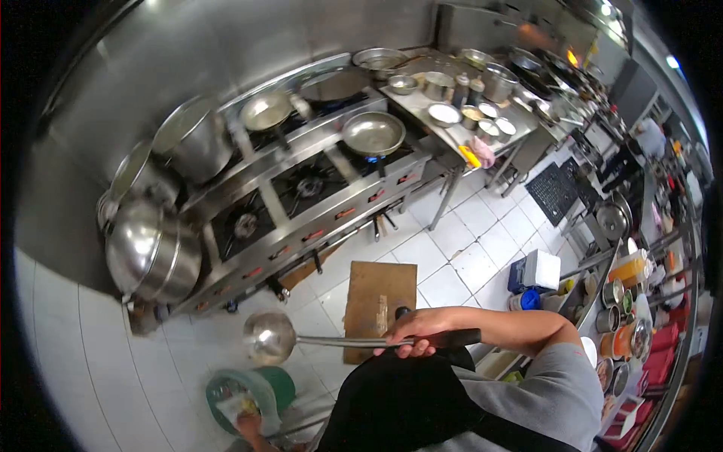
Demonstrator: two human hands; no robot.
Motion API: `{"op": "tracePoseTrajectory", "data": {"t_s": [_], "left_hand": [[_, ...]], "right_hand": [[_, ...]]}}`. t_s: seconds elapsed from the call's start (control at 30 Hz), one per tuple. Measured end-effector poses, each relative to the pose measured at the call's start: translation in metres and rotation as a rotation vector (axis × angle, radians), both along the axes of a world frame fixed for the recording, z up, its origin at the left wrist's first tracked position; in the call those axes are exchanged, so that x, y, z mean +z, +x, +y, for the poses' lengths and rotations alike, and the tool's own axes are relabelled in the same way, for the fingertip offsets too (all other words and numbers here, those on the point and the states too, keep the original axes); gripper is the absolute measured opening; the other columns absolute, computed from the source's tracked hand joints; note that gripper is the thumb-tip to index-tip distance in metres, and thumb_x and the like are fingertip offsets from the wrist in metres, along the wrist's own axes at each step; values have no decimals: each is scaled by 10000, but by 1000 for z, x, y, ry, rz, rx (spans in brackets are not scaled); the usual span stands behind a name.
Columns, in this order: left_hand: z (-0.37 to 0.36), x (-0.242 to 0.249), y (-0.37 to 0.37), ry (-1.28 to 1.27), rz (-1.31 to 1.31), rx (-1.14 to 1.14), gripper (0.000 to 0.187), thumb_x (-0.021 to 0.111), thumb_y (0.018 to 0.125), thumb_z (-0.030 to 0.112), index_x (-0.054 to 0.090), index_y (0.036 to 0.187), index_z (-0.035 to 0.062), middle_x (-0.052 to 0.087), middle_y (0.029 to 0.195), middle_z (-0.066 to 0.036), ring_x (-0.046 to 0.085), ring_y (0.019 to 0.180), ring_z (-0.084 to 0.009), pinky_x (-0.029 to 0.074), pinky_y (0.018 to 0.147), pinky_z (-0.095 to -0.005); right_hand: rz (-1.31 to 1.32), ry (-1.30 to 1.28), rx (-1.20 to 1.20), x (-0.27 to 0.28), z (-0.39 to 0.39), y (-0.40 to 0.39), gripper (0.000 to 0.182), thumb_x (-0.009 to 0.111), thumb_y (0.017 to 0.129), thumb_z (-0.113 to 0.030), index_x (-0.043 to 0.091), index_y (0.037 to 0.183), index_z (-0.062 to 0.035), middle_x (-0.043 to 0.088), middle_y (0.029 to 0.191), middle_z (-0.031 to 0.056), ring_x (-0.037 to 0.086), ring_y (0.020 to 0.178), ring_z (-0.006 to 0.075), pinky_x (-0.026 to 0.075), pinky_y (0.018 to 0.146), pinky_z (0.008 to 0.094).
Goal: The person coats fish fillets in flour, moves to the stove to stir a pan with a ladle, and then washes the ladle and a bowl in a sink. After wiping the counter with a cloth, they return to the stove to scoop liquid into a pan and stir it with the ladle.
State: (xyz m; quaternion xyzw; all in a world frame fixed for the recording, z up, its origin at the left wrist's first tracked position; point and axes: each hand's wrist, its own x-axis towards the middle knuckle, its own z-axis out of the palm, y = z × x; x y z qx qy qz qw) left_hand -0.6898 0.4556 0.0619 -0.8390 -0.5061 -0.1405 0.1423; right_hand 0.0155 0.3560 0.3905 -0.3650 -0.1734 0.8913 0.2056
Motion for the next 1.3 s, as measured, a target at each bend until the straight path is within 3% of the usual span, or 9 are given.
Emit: {"op": "tracePoseTrajectory", "data": {"t_s": [0.1,0.13,0.2,0.47,0.53,0.6,0.87,1.13,1.3], "left_hand": [[14,-37,135,-1588,-1691,862,440,468,946,427,537,1186,65,662,908,-198,654,787,-332,551,653,-462],[18,-56,173,-1715,-1186,786,391,528,948,413,532,1202,115,673,971,-192,663,831,-337,553,663,-467],[19,-92,251,-1872,-908,696,380,612,920,373,530,1188,116,680,989,-177,674,851,-323,555,672,-467],[91,-45,476,-1898,-809,-90,325,669,895,300,610,972,-11,678,869,-158,664,679,-253,551,577,-379],[120,5,539,-1932,-620,78,282,640,915,266,629,953,-14,676,801,-128,652,645,-192,538,548,-338],[140,54,606,-1549,-340,32,266,602,941,247,636,936,-17,675,765,-98,635,609,-146,519,515,-293],[228,164,883,-1570,-747,-343,270,537,982,252,620,940,-2,661,741,-64,579,547,-102,443,435,-254],[302,150,1167,-1810,-830,-321,344,485,995,315,548,1062,-16,658,889,-140,655,649,-202,512,479,-296],[315,114,1250,-1841,-806,-190,392,473,998,358,501,1043,-30,649,891,-164,671,635,-248,536,450,-345]], "right_hand": [[69,-2,-202,-6,-15,73,362,409,1026,-254,504,1311,-52,431,723,-66,364,496,-3,340,416,167],[94,48,-265,-7,-17,98,361,382,1044,-275,497,1304,-53,433,727,-72,386,514,-10,369,418,161],[73,37,-434,-1,-22,141,349,365,1044,-240,498,1291,-34,438,710,-67,390,500,-8,370,411,168],[-164,59,-956,3,-2,302,319,411,1021,-214,536,1221,1,460,689,-69,342,468,4,320,416,187],[-178,83,-1072,-6,10,337,363,399,1007,-199,475,1285,22,453,692,-70,330,446,-13,302,384,165],[-187,80,-1147,-9,23,375,356,403,1007,-200,471,1275,25,449,686,-68,328,450,-12,283,381,166],[-213,131,-1353,-6,61,485,294,353,1008,-164,485,1183,32,455,720,-37,350,469,3,327,404,181],[-280,60,-1471,9,82,527,341,305,1002,-131,462,1247,46,446,697,-38,332,459,5,334,383,168],[-349,11,-1479,9,92,535,352,323,1004,-142,468,1262,49,448,684,-39,337,456,15,347,387,189]]}}
